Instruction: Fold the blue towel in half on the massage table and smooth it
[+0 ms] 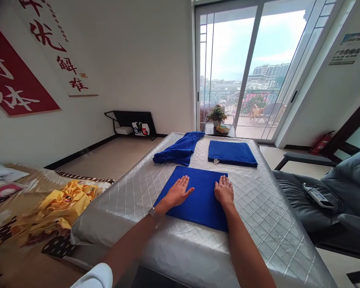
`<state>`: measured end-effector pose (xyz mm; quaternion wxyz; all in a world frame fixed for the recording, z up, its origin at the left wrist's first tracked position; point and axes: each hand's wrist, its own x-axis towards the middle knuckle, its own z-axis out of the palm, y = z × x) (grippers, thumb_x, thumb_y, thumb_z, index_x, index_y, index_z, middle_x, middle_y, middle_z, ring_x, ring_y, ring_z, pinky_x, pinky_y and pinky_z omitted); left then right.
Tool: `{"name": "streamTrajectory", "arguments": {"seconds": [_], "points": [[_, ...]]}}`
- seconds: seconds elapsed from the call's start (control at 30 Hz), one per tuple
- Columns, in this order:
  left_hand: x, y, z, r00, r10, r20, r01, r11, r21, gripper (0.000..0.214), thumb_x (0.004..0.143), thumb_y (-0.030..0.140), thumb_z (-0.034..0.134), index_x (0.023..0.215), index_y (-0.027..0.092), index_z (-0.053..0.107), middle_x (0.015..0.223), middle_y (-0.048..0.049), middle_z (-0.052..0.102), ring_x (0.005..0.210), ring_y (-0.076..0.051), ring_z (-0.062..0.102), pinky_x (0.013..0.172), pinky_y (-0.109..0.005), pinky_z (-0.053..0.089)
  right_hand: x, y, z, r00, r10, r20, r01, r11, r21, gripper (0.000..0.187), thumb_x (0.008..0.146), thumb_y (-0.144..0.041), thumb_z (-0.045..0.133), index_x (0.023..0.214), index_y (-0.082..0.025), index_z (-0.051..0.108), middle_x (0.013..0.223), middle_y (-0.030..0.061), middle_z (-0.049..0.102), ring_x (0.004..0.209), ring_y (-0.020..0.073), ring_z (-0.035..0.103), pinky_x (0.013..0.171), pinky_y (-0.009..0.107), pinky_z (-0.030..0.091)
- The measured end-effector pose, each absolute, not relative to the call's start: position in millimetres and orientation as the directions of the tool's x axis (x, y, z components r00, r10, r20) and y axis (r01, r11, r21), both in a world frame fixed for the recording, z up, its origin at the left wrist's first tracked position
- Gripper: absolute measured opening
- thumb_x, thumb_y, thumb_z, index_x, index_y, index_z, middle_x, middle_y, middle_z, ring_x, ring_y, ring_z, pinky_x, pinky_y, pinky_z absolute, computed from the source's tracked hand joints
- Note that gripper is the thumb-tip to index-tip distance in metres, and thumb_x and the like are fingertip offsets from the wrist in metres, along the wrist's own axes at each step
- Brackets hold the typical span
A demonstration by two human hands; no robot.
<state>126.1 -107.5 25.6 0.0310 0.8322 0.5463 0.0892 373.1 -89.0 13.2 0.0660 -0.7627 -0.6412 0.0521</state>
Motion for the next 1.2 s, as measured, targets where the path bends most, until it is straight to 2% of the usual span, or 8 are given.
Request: {"name": "streamTrajectory", "arguments": {"seconds": [0.07,0.13,0.3,0.5,0.67,0.87,1.1,1.2], "points": [[168,-108,25,0.557,0.822,0.123,0.808,-0.57,0.152,0.081,0.101,0.066,0.009,0.159,0.012,0.028,0.164,-0.0112,0.029,0.153,-0.021,0.021,0.126,-0.038,0.015,374,-90,14,0.166,0.986,0.012,0.974,-0.162,-0.159,0.066,0.103,-0.037,0.016,0.159,-0.003,0.024,0.167,0.0129,0.022,0.155,0.0228,0.015,0.124,0.039,0.011],[208,-103,23,0.641,0.754,0.142,0.735,-0.657,0.167,0.078,0.102,0.063,0.008,0.158,0.013,0.029,0.164,-0.01,0.03,0.153,-0.019,0.021,0.126,-0.036,0.014,375,-92,15,0.149,0.989,0.014,0.98,-0.146,-0.134,0.065,0.102,-0.034,0.017,0.159,-0.003,0.024,0.167,0.0131,0.022,0.154,0.0231,0.016,0.124,0.039,0.013],[255,-80,17,0.656,0.744,0.125,0.71,-0.665,0.232,0.078,0.102,0.061,0.008,0.159,0.011,0.026,0.164,-0.0106,0.03,0.153,-0.019,0.022,0.125,-0.037,0.017,378,-95,14,0.11,0.994,-0.001,0.99,-0.11,-0.091,0.063,0.1,-0.026,0.022,0.159,-0.005,0.023,0.168,0.011,0.018,0.155,0.022,0.014,0.124,0.037,0.012],[213,-64,8,0.609,0.788,0.09,0.756,-0.611,0.232,0.082,0.099,0.067,0.01,0.159,0.013,0.025,0.166,-0.0099,0.024,0.155,-0.021,0.016,0.127,-0.04,0.012,376,-90,12,0.153,0.988,0.011,0.974,-0.149,-0.17,0.066,0.102,-0.036,0.017,0.159,-0.003,0.023,0.167,0.0123,0.021,0.155,0.0214,0.014,0.124,0.038,0.009],[142,-48,10,0.461,0.886,0.051,0.862,-0.46,0.212,0.087,0.097,0.071,0.009,0.16,0.013,0.023,0.167,-0.0104,0.021,0.155,-0.023,0.014,0.127,-0.043,0.01,375,-90,13,0.17,0.985,-0.003,0.963,-0.167,-0.213,0.066,0.102,-0.037,0.016,0.159,-0.004,0.022,0.168,0.0118,0.019,0.155,0.0209,0.012,0.124,0.037,0.007],[89,-39,6,0.268,0.961,0.064,0.94,-0.276,0.202,0.095,0.095,0.076,0.008,0.16,0.009,0.023,0.167,-0.0145,0.019,0.155,-0.026,0.014,0.126,-0.044,0.011,376,-90,14,0.171,0.985,-0.018,0.969,-0.171,-0.18,0.066,0.103,-0.037,0.015,0.16,-0.004,0.021,0.168,0.0107,0.018,0.155,0.0209,0.013,0.125,0.038,0.008],[94,-43,8,0.242,0.965,0.102,0.94,-0.26,0.223,0.088,0.097,0.073,0.014,0.159,0.011,0.026,0.166,-0.0142,0.024,0.154,-0.027,0.017,0.126,-0.046,0.013,375,-86,23,0.205,0.976,-0.077,0.973,-0.211,-0.095,0.067,0.102,-0.038,0.013,0.16,-0.006,0.019,0.169,0.009,0.015,0.155,0.0208,0.012,0.125,0.04,0.01],[94,-44,11,0.245,0.965,0.091,0.938,-0.259,0.23,0.087,0.097,0.071,0.015,0.16,0.011,0.025,0.166,-0.014,0.024,0.154,-0.028,0.017,0.126,-0.046,0.013,378,-79,32,0.193,0.975,-0.11,0.979,-0.198,-0.041,0.066,0.102,-0.037,0.015,0.159,-0.006,0.024,0.168,0.0101,0.019,0.154,0.022,0.016,0.125,0.042,0.01]]}}
